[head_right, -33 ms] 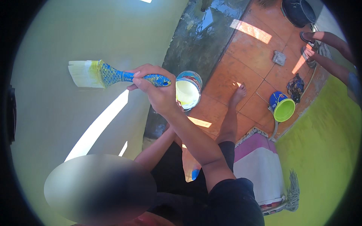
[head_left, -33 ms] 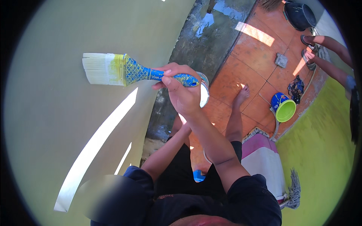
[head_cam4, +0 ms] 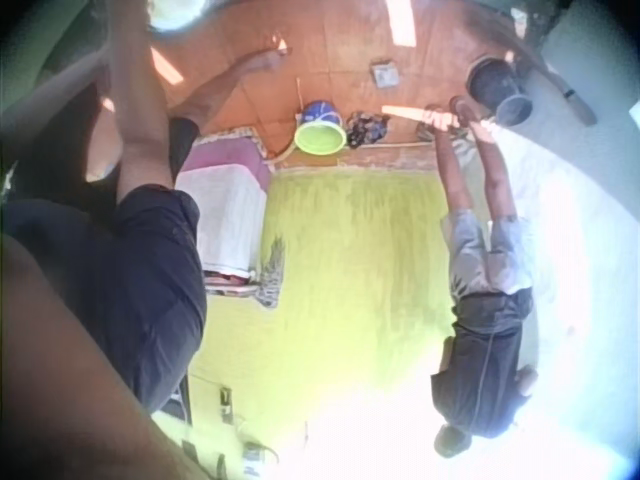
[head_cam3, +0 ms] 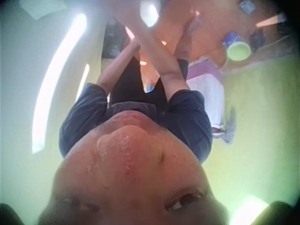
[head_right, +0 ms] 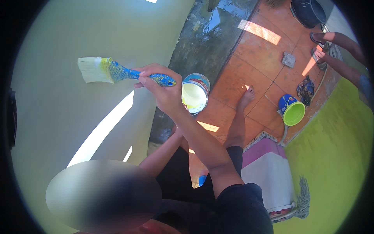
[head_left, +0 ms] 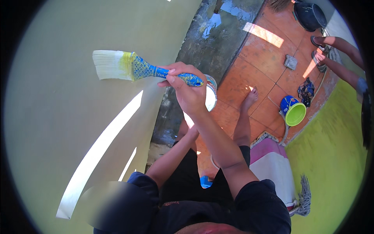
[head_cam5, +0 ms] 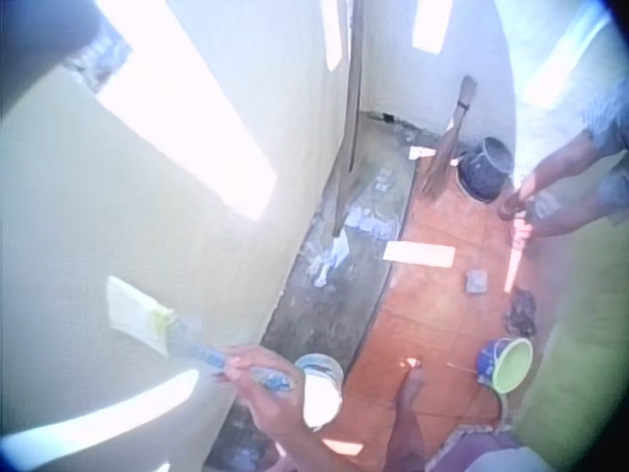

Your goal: The person paints a wall with light green paint using a brush and a paint can. They repeatedly dip the brush into the can and apply paint to the wall surface in a narrow room.

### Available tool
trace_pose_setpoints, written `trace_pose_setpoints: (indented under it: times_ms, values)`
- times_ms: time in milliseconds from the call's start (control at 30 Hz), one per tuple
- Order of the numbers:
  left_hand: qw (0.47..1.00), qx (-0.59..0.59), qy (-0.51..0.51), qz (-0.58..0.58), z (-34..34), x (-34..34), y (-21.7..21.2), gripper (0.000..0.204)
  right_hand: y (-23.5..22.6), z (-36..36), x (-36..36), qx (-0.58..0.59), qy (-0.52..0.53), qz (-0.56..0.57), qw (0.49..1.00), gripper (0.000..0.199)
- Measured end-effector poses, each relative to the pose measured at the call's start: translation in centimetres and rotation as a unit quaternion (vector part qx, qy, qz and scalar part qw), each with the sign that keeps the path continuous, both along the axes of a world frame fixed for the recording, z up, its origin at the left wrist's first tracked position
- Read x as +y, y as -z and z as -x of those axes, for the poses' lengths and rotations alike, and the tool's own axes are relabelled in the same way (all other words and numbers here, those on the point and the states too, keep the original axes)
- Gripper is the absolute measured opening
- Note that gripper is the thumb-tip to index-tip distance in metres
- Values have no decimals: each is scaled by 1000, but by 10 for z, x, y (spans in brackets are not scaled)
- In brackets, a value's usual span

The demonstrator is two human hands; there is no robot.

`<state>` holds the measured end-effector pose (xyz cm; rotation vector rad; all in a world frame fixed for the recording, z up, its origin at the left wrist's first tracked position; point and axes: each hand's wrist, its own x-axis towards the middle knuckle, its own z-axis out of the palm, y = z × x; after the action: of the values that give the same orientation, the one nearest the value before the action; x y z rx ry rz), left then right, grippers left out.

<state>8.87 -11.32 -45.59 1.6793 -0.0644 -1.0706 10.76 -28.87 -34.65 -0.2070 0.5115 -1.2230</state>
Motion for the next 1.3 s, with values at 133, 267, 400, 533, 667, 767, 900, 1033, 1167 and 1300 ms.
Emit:
trace_pose_setpoints:
  times_ms: [133, 267, 400, 533, 667, 767, 900, 1033, 1167, 1300]
  values:
    - [998, 58, -4, 2, -17, 8, 6, 19, 101, -10, -23, 96, 2, -93, 991, 11]
    - [999, 39, 25, -9, -22, 21, 13, 17, 211, 12, -44, 279, 23, -98, 955, 11]
    - [999, 30, 38, -20, -22, 25, 13, 17, 250, 4, -85, 346, 45, -188, 918, 9]
    - [999, 28, 26, -10, -24, 22, 6, 18, 184, -18, -116, 251, 76, -93, 961, 11]
    - [999, 40, 5, -22, -27, 19, -7, 15, 59, 2, -98, 209, 74, 4, 975, 14]
    - [998, 63, -6, -13, -29, 19, -19, 16, -1, 24, -83, 8, 72, 25, 997, 15]
    - [999, 39, -1, -30, -32, 21, -28, 16, 28, 22, -88, 15, 70, 10, 997, 14]
    - [999, 11, 24, -18, -37, 24, -27, 16, 142, 10, -91, 181, 60, -115, 975, 13]
    - [999, 15, 31, -5, -42, 32, -20, 16, 234, 6, -65, 296, 47, -138, 944, 10]
    - [998, -1, 60, -4, -40, 37, -17, 16, 223, -23, -37, 260, 22, -137, 956, 11]
